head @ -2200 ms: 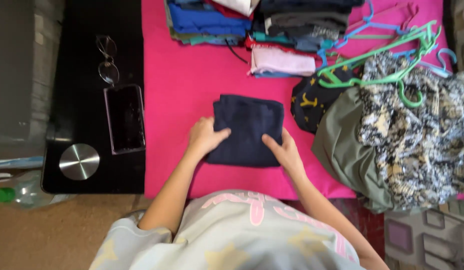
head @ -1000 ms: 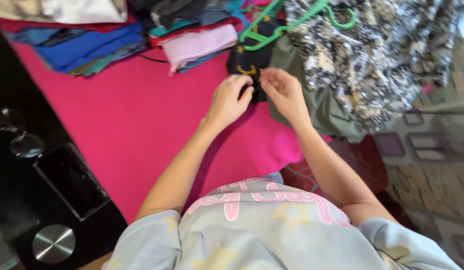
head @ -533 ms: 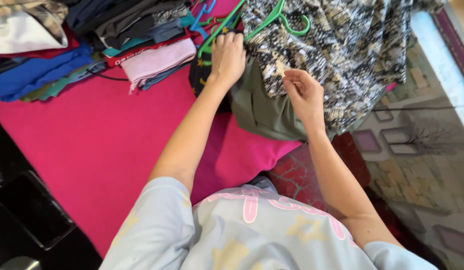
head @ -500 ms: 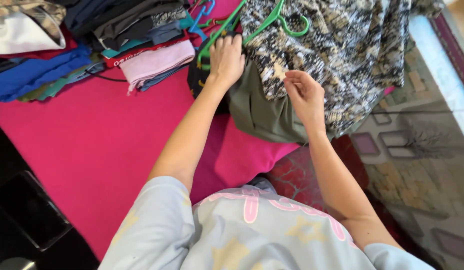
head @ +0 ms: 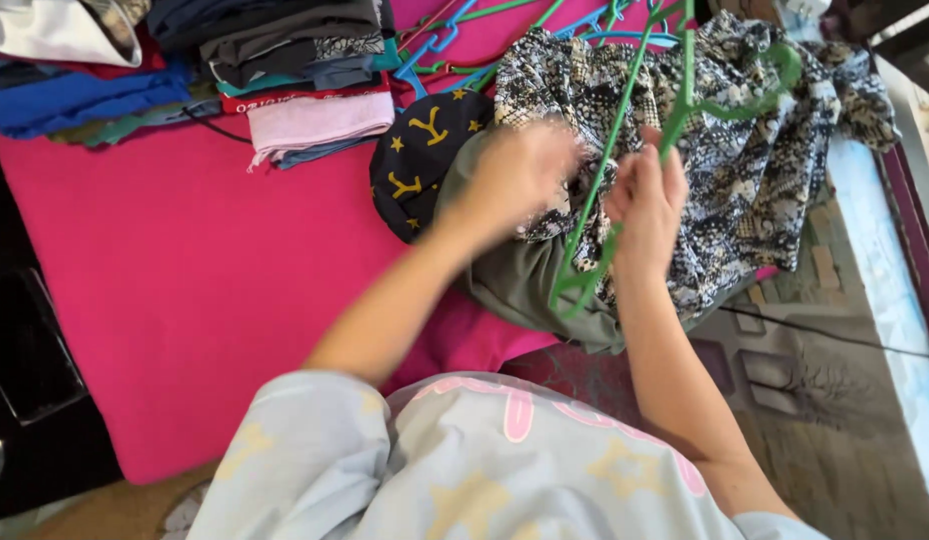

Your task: Folding various pieces of clothing and organizing hangers on a bed.

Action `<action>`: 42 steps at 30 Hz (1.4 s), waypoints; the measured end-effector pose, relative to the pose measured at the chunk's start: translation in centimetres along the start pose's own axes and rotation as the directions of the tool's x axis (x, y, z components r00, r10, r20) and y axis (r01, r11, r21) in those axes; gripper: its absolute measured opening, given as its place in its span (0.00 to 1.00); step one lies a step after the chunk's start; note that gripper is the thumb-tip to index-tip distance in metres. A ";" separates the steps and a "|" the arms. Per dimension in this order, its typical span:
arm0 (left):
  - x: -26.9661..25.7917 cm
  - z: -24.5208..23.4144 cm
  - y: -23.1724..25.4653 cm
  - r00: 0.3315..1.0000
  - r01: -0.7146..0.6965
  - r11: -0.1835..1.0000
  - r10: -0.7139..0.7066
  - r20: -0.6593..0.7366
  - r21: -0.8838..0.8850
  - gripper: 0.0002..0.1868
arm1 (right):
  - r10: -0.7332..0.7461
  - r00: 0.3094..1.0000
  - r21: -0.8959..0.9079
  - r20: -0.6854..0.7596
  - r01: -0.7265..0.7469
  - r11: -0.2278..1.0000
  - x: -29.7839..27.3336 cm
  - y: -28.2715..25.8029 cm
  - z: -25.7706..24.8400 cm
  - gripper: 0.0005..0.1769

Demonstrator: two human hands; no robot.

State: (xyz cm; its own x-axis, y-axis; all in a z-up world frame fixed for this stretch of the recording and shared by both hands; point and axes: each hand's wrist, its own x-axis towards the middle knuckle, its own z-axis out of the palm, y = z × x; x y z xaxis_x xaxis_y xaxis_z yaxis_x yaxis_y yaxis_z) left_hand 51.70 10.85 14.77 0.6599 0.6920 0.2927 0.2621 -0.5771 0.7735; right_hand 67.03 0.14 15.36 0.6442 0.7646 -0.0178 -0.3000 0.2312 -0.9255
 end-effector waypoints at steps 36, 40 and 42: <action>3.8 3.6 -18.4 0.903 0.334 0.926 -0.367 -0.221 -0.173 0.26 | 0.195 0.970 -0.185 0.144 -0.167 0.968 10.5 6.5 -0.2 0.26; 3.3 0.5 -12.7 0.966 0.211 0.977 -0.202 -0.160 0.041 0.28 | -0.047 0.955 -0.796 0.294 0.272 0.541 12.3 7.2 -3.2 0.23; 3.6 0.1 -13.6 0.983 0.162 0.970 -0.143 -0.115 0.181 0.31 | -0.027 0.977 -0.869 0.213 0.202 0.452 13.6 8.1 -4.7 0.25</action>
State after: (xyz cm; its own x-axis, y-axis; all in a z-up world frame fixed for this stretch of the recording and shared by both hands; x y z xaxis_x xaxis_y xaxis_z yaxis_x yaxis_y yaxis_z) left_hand 50.56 21.19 5.24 0.5301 0.8128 0.2417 0.4886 -0.5257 0.6964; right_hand 76.67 9.55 5.79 0.4877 0.8685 0.0884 0.6058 -0.2638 -0.7506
